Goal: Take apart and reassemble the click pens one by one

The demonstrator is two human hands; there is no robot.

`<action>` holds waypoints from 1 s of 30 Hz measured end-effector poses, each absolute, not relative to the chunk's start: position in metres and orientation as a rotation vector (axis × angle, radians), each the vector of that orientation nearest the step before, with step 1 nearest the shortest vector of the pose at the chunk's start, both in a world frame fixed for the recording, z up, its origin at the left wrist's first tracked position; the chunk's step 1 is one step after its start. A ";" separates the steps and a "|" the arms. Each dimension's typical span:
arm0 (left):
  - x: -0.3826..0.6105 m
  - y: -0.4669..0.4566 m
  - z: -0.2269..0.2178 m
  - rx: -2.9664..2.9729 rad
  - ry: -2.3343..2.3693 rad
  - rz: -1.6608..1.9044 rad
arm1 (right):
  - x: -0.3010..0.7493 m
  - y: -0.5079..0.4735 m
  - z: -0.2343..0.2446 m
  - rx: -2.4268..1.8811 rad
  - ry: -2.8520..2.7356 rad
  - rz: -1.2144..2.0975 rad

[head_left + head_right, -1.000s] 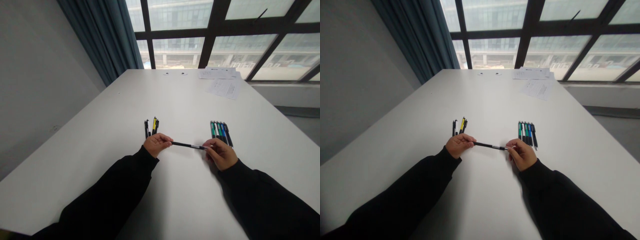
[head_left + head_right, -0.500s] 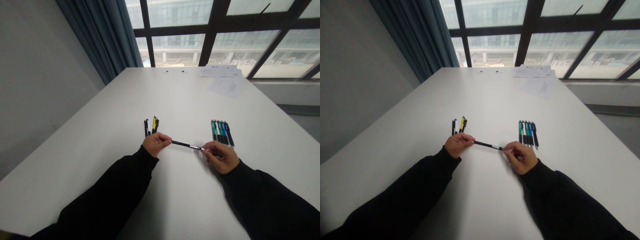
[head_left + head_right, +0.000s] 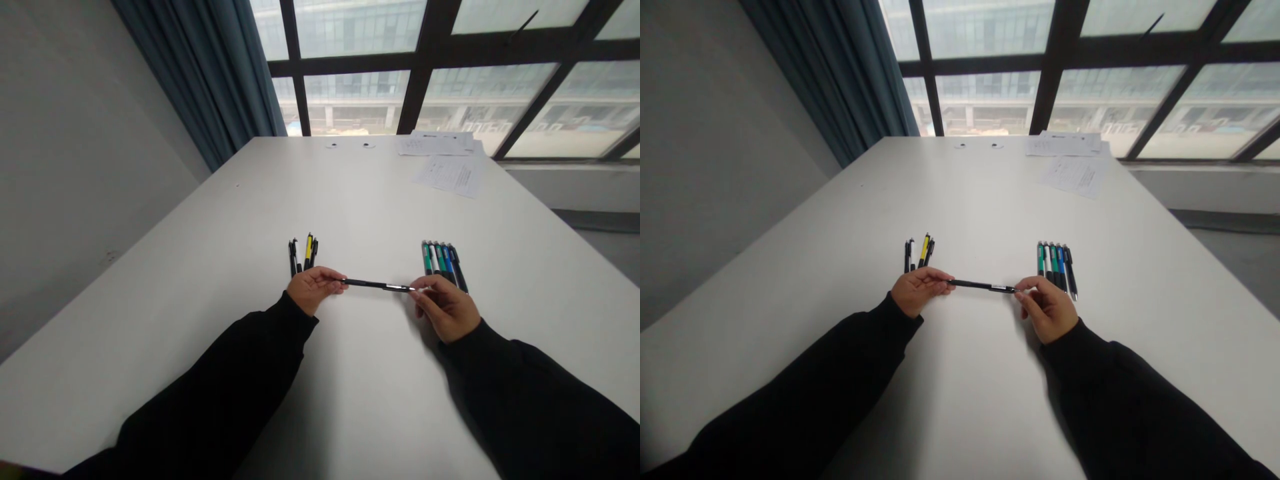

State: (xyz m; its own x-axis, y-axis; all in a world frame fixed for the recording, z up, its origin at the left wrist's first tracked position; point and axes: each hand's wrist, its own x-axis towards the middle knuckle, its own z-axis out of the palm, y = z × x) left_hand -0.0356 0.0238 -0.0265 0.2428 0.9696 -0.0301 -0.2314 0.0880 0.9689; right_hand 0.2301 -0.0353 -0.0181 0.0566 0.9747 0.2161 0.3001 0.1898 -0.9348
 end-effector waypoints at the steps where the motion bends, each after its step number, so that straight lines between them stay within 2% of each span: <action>1: -0.035 0.024 -0.027 1.102 0.895 1.088 | 0.230 -0.035 -0.018 -1.315 -1.442 0.839; 30: -0.034 0.019 -0.021 1.344 1.015 0.968 | 0.234 -0.035 -0.008 -1.467 -1.682 0.740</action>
State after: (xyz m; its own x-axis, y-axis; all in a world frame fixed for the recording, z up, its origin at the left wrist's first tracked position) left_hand -0.0342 0.0188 -0.0213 0.2890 0.9572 -0.0167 0.0287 0.0087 0.9996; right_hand 0.2344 -0.0351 -0.0083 -0.0400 0.9839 0.1740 0.5367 0.1681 -0.8268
